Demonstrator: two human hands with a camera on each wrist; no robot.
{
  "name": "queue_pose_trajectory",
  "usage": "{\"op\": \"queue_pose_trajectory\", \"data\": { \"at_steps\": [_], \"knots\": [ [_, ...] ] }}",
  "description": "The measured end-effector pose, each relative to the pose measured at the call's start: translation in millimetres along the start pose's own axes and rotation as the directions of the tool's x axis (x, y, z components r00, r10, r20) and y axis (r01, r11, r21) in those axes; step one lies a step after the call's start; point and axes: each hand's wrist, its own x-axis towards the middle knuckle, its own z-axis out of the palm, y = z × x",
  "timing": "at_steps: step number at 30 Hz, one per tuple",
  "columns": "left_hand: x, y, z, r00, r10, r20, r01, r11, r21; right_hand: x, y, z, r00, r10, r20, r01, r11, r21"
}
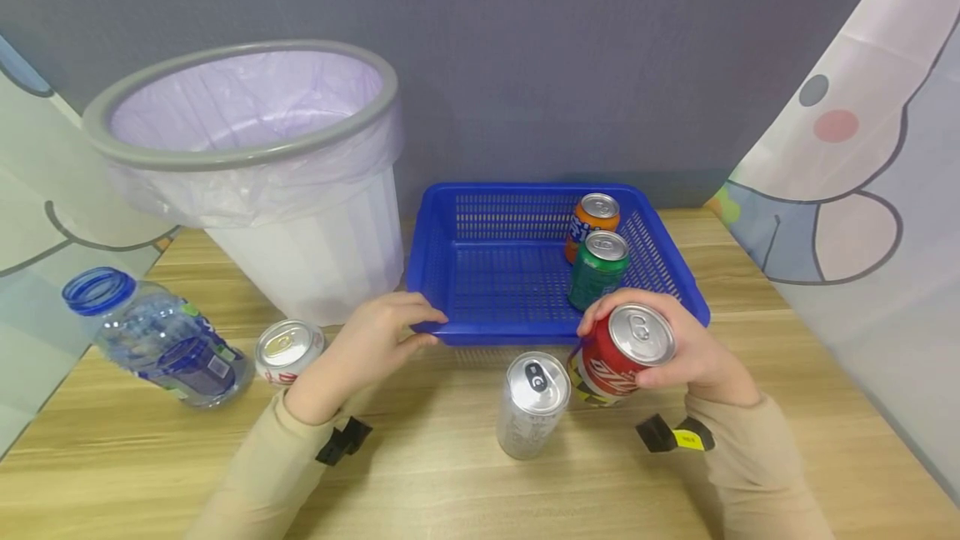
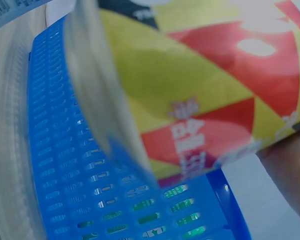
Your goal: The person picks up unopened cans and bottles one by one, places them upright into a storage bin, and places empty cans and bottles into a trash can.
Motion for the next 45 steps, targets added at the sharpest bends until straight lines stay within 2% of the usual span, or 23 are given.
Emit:
{"op": "queue_pose_trajectory", "data": {
  "at_steps": [20,25,31,38,45],
  "knots": [
    [-0.2,-0.5,0.2,1.000,0.012,-0.001,-0.012,1.000,0.004,6,-11,-3,1.000,-0.013,-0.004,0.013,1.000,-0.012],
    [-0.5,-0.1,-0.3,1.000,0.010,0.000,-0.010,1.000,-0.003,11,-17,-4,0.999,-0.022,-0.029,0.021,0.999,-0.035],
    [-0.7,0.6,-1.1,1.000,0.010,0.000,-0.010,1.000,-0.005,13,-20,-7,0.998,0.010,-0.058,-0.014,0.997,-0.075],
    [-0.6,1.0,-1.0,1.000,0.012,0.000,-0.012,1.000,0.000,17,-22,-9,0.997,0.037,-0.071,-0.041,0.998,-0.057],
    [-0.6,0.4,-1.1,1.000,0.010,-0.001,-0.010,1.000,-0.006,22,-24,-17,0.991,0.093,-0.094,-0.103,0.989,-0.109]
  ]
}}
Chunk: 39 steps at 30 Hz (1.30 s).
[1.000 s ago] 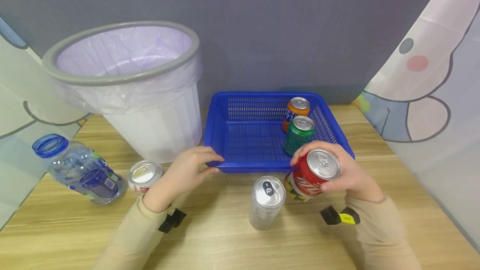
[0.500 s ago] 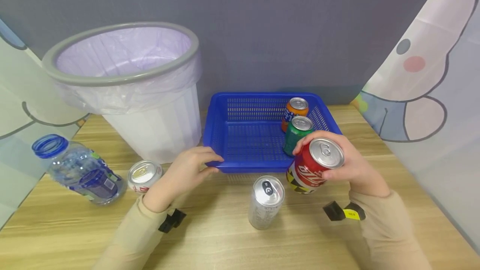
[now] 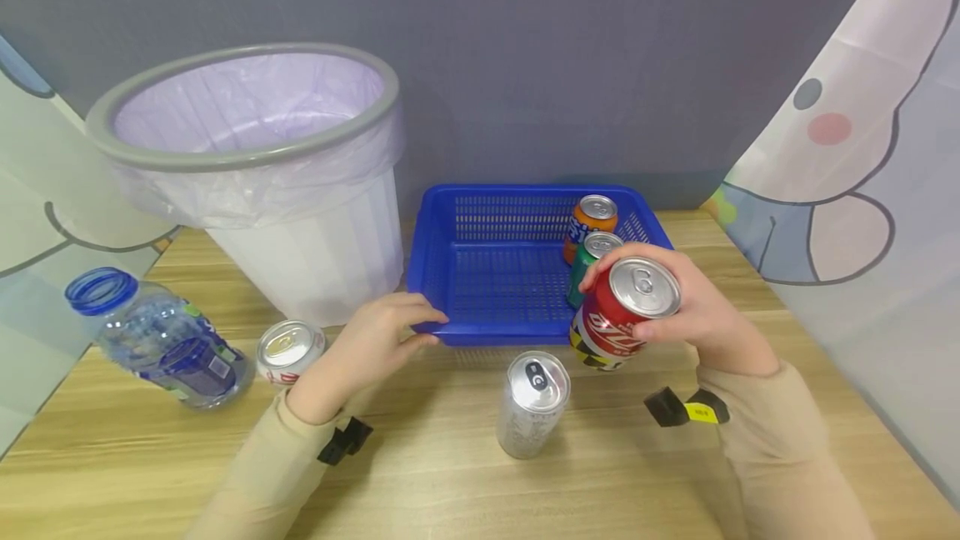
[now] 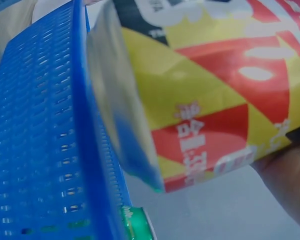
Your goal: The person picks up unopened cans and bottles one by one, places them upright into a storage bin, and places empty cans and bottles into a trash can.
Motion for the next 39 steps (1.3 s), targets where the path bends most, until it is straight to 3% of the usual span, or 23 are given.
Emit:
{"op": "queue_pose_trajectory", "data": {
  "at_steps": [10,14,21,27,35,39],
  "knots": [
    [-0.9,-1.9,1.3,1.000,-0.009,-0.001,0.009,1.000,-0.001,19,-2,-3,0.998,0.026,-0.057,-0.029,0.999,-0.040],
    [-0.8,-1.8,1.1,1.000,-0.015,0.003,0.015,1.000,-0.003,24,-2,-3,0.990,0.084,-0.117,-0.092,0.994,-0.065],
    [0.1,-1.6,0.8,1.000,-0.012,0.008,0.012,1.000,-0.013,33,3,-4,0.941,0.239,-0.240,-0.251,0.968,-0.021],
    [0.4,-2.5,2.4,1.000,0.006,0.000,-0.006,1.000,-0.014,44,11,-7,0.912,0.263,-0.314,-0.258,0.964,0.058],
    [0.9,-2.8,2.3,1.000,0.014,-0.001,-0.014,1.000,-0.026,54,16,-7,0.868,0.295,-0.400,-0.306,0.951,0.038],
    [0.6,-3.1,2.0,1.000,0.010,0.002,-0.010,1.000,-0.026,60,19,-8,0.823,0.320,-0.470,-0.355,0.935,0.015]
  ]
}}
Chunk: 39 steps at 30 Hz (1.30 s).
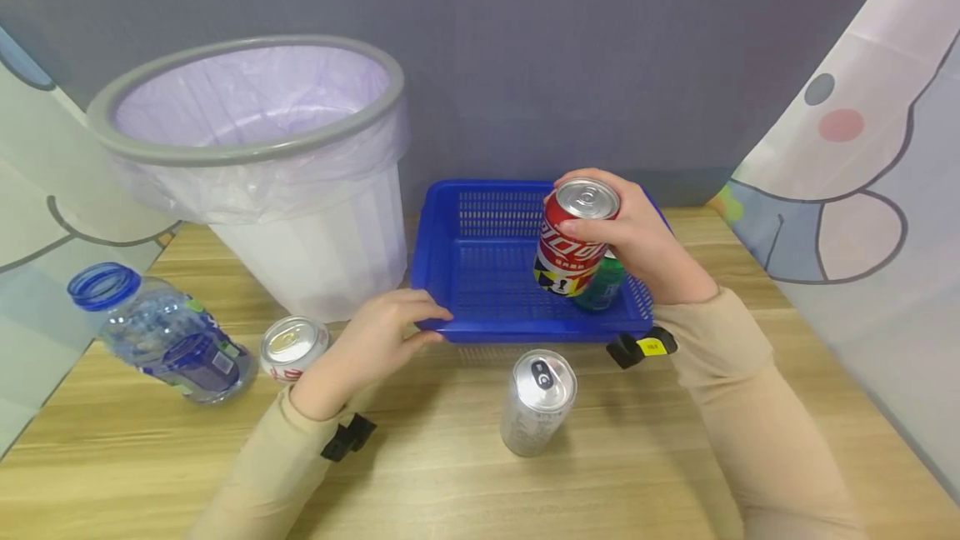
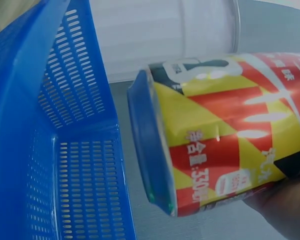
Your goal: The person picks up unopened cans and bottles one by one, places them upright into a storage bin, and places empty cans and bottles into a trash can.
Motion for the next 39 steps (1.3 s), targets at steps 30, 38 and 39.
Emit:
{"op": "queue_pose_trajectory", "data": {
  "at_steps": [30,38,39],
  "knots": [
    [-1.6,2.0,-0.2,1.000,-0.008,0.012,0.008,1.000,-0.011,49,16,0,0.935,0.280,-0.219,-0.300,0.952,-0.062],
    [0.0,4.8,0.9,0.999,-0.012,0.032,0.013,1.000,-0.025,50,28,-4,0.913,0.326,-0.244,-0.389,0.875,-0.287],
    [-0.1,4.9,0.9,0.999,-0.013,0.032,0.014,1.000,-0.025,50,29,-5,0.912,0.329,-0.247,-0.394,0.870,-0.298]
  ]
}}
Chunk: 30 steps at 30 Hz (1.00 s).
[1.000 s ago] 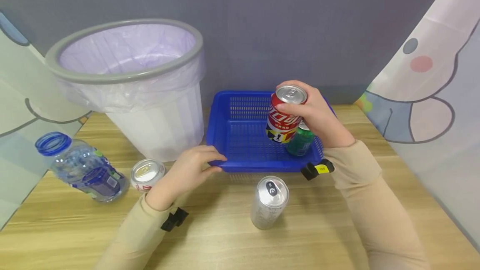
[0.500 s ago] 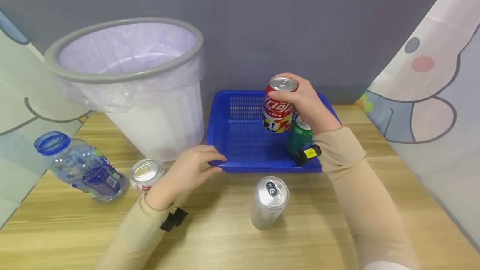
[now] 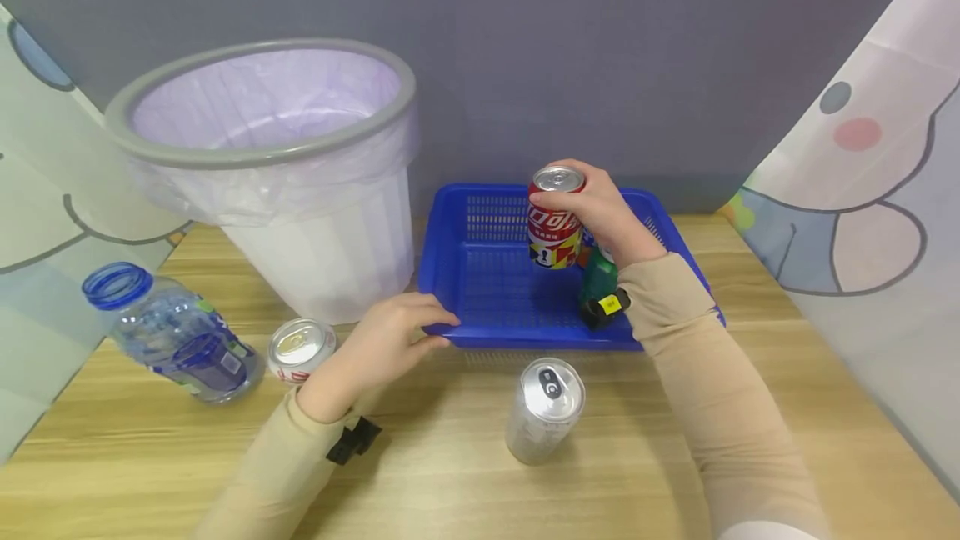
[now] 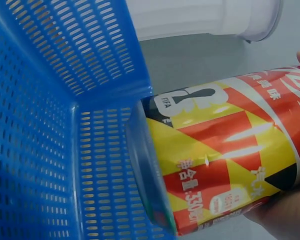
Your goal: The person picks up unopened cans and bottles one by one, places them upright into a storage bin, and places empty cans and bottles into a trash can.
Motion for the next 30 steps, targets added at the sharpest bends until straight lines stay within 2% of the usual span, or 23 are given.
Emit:
{"op": "queue_pose_trajectory", "data": {
  "at_steps": [7,23,30],
  "knots": [
    [-0.8,0.5,0.5,1.000,-0.001,-0.002,0.001,1.000,-0.003,7,11,3,1.000,0.017,-0.004,-0.017,0.999,0.044],
    [0.3,2.2,4.2,1.000,-0.002,0.003,0.002,1.000,-0.009,15,22,8,0.999,0.035,-0.020,-0.035,0.999,-0.024],
    [-0.1,2.9,3.4,1.000,0.003,0.001,-0.003,1.000,-0.004,16,26,11,1.000,0.016,-0.017,-0.017,1.000,-0.004]
  ]
}}
